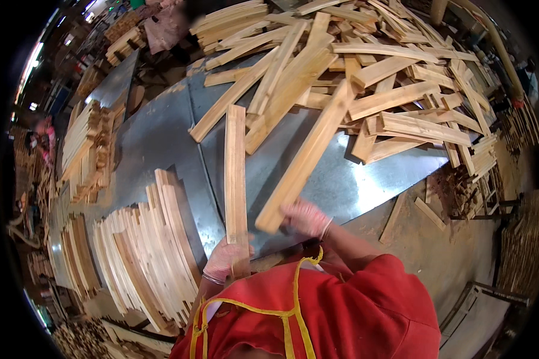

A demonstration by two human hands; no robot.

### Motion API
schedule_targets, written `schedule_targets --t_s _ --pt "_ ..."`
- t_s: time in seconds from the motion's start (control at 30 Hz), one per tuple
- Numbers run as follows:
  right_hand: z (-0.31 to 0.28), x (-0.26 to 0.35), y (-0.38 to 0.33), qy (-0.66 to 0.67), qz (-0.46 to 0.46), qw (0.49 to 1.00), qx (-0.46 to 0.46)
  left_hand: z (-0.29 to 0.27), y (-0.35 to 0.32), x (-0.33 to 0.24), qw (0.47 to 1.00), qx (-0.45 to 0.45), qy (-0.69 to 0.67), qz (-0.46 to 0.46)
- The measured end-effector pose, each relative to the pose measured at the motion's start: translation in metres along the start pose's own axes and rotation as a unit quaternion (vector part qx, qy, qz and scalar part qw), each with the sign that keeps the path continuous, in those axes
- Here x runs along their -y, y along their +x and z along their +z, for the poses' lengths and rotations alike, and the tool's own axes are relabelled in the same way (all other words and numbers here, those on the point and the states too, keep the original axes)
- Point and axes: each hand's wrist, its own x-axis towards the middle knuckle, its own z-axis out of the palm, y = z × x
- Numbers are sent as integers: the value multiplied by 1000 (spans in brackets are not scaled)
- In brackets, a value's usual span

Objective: The person repeatedly picks up small wooden planks from a large pile on a metal table and stacks them into neat piles. The person handles the planks one at a time or in small groups, aligning them and placing them into organized stacks on the table.

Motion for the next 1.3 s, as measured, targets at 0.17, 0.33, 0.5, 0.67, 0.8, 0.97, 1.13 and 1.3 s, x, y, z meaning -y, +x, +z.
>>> schedule_targets --t_s 0.17,0.33,0.5,0.67,0.8,0.97,1.13,1.3 --pt "38 -110 0 -310 227 918 92 -20 -14 8 998 -28 57 -15" --pt "62 -106 41 -554 186 789 187 -41 -16 43 966 -211 142 46" --pt "2 -9 80 -134 43 989 -36 -64 -78 81 717 -471 514 23" --pt "-67 150 123 108 -208 944 -232 -105 -108 121 484 -604 628 -79" --pt "-75 212 164 37 -317 894 -314 -81 -59 74 501 -573 649 -2" --pt "-51 88 130 -91 -118 960 -235 10 35 8 586 -413 678 164" --pt "-42 52 106 -353 160 919 -77 75 120 -24 624 -294 724 -6" --pt "29 156 101 -761 -153 627 -70 55 117 -13 652 -278 698 -101"
